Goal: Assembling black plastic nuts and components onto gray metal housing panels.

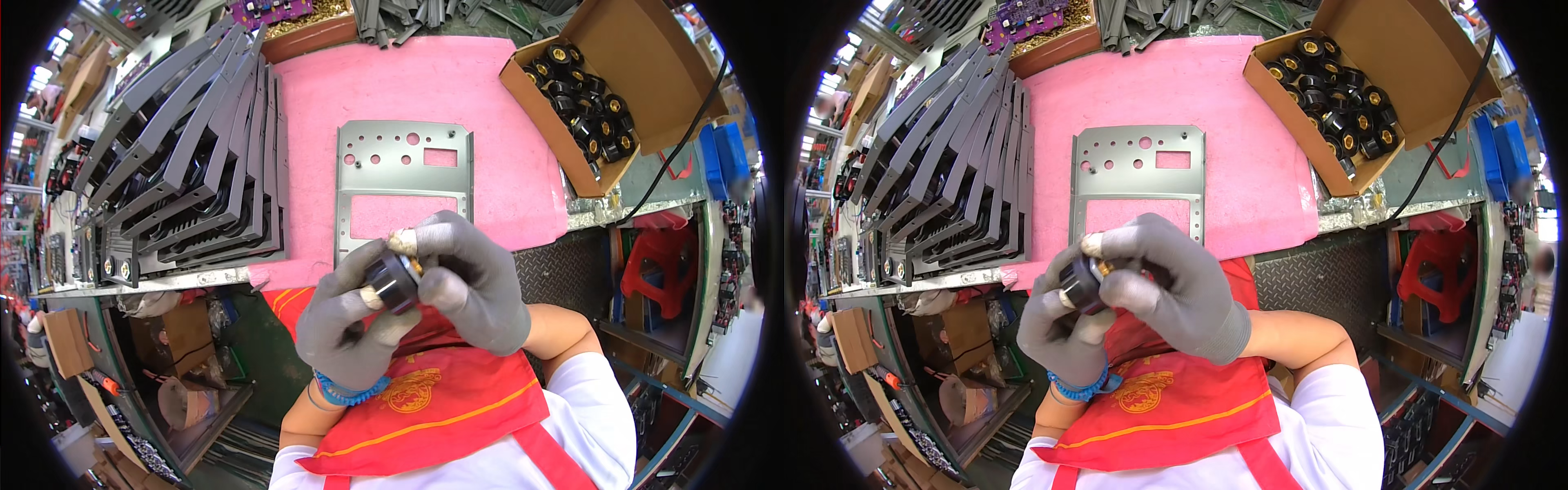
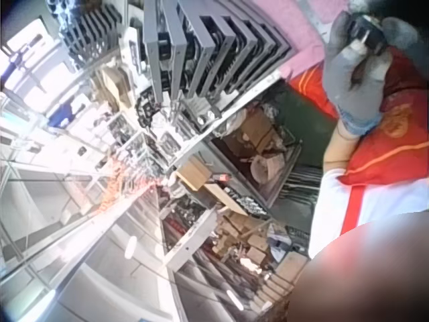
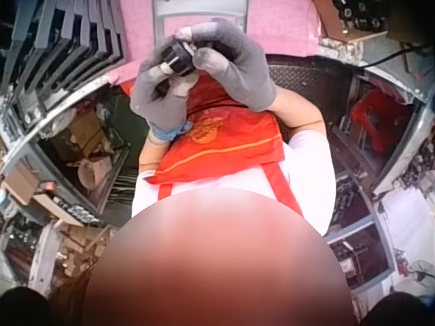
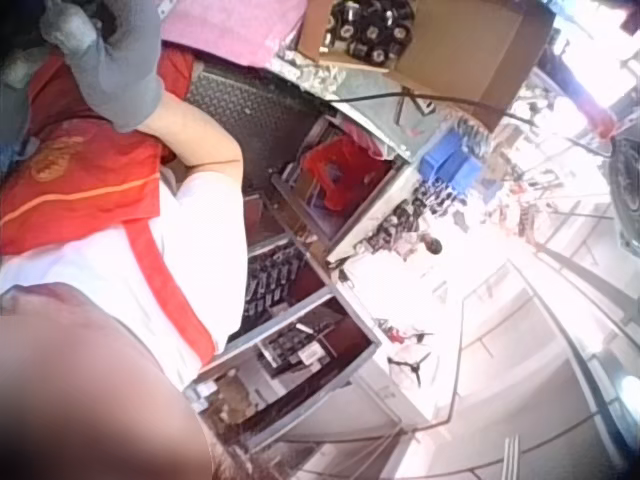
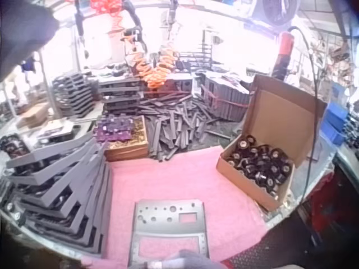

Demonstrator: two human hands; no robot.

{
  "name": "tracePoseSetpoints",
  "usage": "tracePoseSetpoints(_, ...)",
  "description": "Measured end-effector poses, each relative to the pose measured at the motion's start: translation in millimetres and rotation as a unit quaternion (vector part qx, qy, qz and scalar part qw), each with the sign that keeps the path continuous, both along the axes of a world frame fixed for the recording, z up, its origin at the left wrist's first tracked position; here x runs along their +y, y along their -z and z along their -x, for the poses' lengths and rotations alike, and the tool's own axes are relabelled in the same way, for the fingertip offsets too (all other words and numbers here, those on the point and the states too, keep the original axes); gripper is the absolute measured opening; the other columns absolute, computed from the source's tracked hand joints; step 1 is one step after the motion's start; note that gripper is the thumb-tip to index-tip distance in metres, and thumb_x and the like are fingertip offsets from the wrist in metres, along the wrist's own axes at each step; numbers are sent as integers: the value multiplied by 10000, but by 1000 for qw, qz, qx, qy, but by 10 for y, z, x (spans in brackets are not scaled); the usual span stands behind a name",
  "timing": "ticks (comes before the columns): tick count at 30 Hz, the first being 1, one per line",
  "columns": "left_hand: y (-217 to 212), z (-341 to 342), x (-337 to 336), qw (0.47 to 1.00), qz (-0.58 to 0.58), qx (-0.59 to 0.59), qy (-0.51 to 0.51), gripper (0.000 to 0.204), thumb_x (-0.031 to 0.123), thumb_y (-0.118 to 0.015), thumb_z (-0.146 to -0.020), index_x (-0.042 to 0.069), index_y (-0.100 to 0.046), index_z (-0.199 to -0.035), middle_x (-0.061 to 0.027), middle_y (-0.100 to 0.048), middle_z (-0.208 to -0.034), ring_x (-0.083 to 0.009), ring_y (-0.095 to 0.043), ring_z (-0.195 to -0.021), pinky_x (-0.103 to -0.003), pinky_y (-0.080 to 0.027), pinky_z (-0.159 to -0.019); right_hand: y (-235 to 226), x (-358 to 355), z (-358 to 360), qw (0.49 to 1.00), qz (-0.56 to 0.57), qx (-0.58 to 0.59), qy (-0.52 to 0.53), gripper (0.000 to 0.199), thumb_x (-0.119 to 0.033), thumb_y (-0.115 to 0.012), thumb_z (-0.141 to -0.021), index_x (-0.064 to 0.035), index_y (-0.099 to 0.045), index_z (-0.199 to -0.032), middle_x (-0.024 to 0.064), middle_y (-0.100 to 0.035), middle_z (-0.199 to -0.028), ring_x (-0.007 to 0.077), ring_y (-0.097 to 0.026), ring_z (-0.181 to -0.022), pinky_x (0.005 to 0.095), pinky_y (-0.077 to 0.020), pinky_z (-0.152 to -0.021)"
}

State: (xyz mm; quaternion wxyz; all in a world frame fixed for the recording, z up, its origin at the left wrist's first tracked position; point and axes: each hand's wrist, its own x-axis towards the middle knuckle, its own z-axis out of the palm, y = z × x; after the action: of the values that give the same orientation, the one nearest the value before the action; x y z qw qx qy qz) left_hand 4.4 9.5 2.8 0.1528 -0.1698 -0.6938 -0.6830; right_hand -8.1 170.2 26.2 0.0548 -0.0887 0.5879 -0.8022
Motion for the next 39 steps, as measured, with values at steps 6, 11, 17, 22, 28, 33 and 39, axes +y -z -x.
tracePoseSetpoints(6, -34, -80, -131, 881, -299, -327, 163, 404, 336, -608, -905, 7, -570, -1136, -112, -642, -1070, -204, -650, -936, -326, -538, -822, -33, 74, 164, 888, -224, 398, -58, 183, 10, -623, -848, -107, -720, -949, 127, -598, -1109, 285, -579, -1016, 404, -426, -893)
tracePoseSetpoints(11, 164, -93, -115, 738, -448, -431, 263, 265, 171, -625, -840, 45, -600, -1071, -89, -642, -1062, -178, -630, -981, -324, -517, -839, -129, 104, 237, 858, -108, 423, -270, 253, -12, -605, -816, -118, -662, -1039, 48, -629, -1120, 230, -615, -949, 371, -404, -908)
tracePoseSetpoints(17, 218, -101, -249, 721, -503, -314, 358, 315, 190, -691, -823, 76, -577, -1093, -148, -579, -1207, -246, -600, -1068, -386, -508, -900, -182, 291, 416, 874, -427, 204, 108, 351, -36, -722, -759, -55, -644, -1100, 166, -639, -1159, 271, -640, -1046, 405, -483, -881)
tracePoseSetpoints(22, 245, -96, -192, 828, -351, -400, 178, 597, 401, -741, -747, 10, -539, -1150, -205, -569, -1144, -326, -613, -978, -427, -509, -898, -145, 186, 290, 924, -261, 260, -103, 647, -30, -824, -637, -71, -546, -1220, 175, -533, -1354, 302, -529, -1248, 433, -423, -1015)
tracePoseSetpoints(28, 339, -84, -317, 752, -481, -298, 338, 322, 201, -697, -856, 85, -559, -1123, -205, -564, -1231, -286, -582, -1131, -397, -486, -970, -162, 203, 500, 921, -309, 133, 199, 524, 1, -763, -710, -33, -536, -1181, 193, -573, -1267, 297, -560, -1175, 393, -444, -1005)
tracePoseSetpoints(33, 317, -128, -275, 744, -488, -377, 256, 290, 164, -678, -861, 63, -570, -1111, -174, -578, -1232, -268, -584, -1146, -397, -480, -989, 21, 84, 214, 885, -323, 337, -10, 372, -167, -812, -672, -116, -613, -982, 60, -630, -1083, 234, -600, -942, 375, -437, -859)
tracePoseSetpoints(39, 281, -172, -288, 710, -492, -440, 245, 427, 286, -599, -916, 0, -543, -1227, -144, -623, -1163, -262, -601, -1116, -394, -477, -988, 247, 28, 141, 879, -300, 368, -36, 323, -227, -799, -685, -149, -627, -947, 17, -646, -1048, 221, -619, -887, 381, -442, -868)
